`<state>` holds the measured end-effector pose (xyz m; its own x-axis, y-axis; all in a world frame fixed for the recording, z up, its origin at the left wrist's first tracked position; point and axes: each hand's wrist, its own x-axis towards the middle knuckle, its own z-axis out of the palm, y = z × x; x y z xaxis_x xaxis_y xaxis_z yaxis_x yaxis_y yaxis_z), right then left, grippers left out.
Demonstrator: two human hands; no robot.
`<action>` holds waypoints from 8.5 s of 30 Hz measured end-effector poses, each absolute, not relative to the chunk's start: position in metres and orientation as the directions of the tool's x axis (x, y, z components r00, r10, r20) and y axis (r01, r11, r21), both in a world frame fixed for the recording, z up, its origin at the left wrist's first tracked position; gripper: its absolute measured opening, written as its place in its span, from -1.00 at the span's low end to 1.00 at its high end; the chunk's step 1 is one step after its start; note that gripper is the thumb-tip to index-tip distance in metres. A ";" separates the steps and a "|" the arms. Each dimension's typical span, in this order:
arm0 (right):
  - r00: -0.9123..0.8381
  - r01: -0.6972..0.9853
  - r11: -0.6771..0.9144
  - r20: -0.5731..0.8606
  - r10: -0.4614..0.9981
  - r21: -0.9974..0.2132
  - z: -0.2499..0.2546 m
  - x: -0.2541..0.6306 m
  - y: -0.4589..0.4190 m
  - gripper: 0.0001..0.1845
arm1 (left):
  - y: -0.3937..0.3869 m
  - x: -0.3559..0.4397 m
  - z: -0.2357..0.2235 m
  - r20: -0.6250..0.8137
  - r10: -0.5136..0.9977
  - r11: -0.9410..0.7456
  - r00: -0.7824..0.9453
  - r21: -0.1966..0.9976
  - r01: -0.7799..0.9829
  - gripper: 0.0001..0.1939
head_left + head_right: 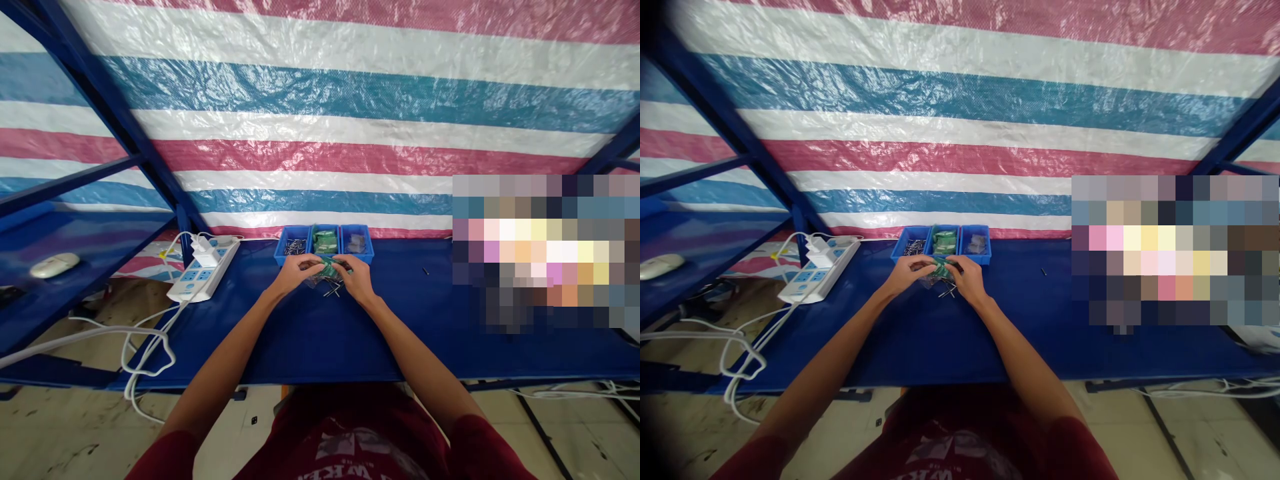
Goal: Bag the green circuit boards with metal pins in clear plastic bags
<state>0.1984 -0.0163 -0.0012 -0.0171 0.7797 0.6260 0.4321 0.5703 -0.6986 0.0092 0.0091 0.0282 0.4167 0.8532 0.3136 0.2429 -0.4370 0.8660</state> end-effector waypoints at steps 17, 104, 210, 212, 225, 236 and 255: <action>-0.078 0.356 0.478 0.484 0.872 -0.803 0.004 0.197 -0.020 -0.68 | 0.011 0.013 0.023 0.288 0.889 -0.358 0.357 0.922 0.148 -0.68; 0.056 0.772 0.082 0.196 0.979 -0.630 0.014 0.215 -0.013 -0.92 | 0.052 0.032 0.042 0.584 0.690 -0.697 0.428 0.378 0.609 -0.74; -0.027 0.376 0.334 0.350 0.936 -0.864 0.006 0.198 -0.020 -0.73 | 0.012 0.011 0.014 0.626 0.648 -0.750 0.434 0.428 0.504 -0.69; -0.029 0.356 0.346 0.360 0.933 -0.868 0.007 0.197 -0.020 -0.74 | 0.013 0.010 0.013 0.627 0.646 -0.750 0.435 0.419 0.511 -0.69; -0.039 0.389 0.377 0.394 0.918 -0.840 0.009 0.197 -0.022 -0.77 | 0.013 0.009 0.015 0.557 0.698 -0.706 0.450 0.434 0.560 -0.60; -0.021 0.424 0.354 0.381 0.924 -0.834 0.010 0.197 -0.023 -0.71 | 0.011 0.011 0.016 0.621 0.651 -0.744 0.436 0.411 0.526 -0.65; 0.005 0.273 0.450 0.469 0.883 -0.850 0.002 0.194 -0.020 -0.62 | 0.009 0.020 0.021 0.357 0.918 -0.373 0.174 0.926 0.068 -0.69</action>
